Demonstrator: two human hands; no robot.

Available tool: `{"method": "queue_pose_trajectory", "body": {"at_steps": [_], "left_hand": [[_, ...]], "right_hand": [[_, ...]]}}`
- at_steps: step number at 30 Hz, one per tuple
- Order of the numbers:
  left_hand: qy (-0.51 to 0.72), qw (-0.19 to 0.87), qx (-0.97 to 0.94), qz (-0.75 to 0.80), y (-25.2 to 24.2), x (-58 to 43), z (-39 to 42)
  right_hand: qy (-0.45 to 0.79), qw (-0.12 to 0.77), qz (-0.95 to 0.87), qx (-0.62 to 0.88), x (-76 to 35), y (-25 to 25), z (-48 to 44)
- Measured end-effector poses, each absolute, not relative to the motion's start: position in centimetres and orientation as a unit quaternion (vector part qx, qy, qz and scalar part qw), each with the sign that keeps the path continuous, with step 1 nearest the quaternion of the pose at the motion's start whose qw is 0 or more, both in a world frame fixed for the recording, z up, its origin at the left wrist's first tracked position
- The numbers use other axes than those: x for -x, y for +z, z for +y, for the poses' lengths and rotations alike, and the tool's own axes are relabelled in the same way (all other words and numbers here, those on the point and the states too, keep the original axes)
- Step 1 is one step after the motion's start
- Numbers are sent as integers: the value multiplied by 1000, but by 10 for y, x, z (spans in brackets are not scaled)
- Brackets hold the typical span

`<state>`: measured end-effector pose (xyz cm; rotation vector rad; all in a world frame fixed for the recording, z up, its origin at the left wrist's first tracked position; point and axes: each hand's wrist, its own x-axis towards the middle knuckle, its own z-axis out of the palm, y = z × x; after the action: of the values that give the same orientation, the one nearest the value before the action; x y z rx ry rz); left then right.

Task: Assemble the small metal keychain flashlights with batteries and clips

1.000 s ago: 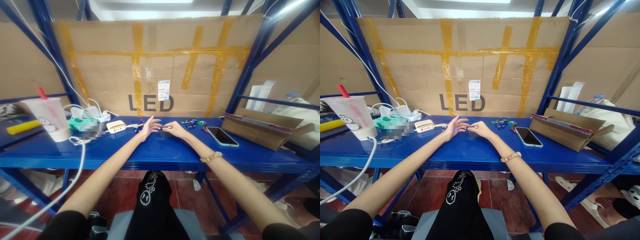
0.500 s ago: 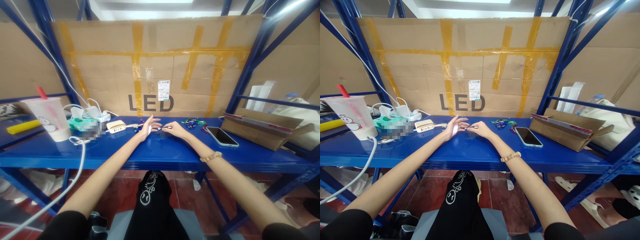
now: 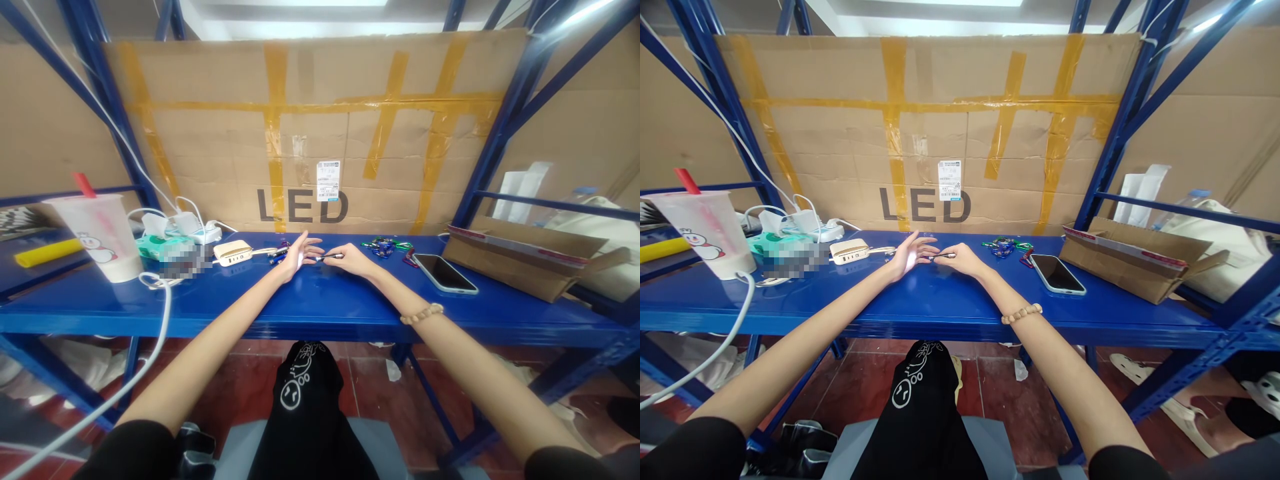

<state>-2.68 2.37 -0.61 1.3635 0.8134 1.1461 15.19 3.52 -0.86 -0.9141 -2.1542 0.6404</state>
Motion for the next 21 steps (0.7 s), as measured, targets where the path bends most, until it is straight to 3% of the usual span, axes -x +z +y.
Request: {"method": "queue_pose_trajectory", "body": {"at_steps": [21], "left_hand": [[475, 546, -594, 351, -5, 28, 19]], "right_hand": [[271, 333, -840, 332, -152, -10, 35]]}}
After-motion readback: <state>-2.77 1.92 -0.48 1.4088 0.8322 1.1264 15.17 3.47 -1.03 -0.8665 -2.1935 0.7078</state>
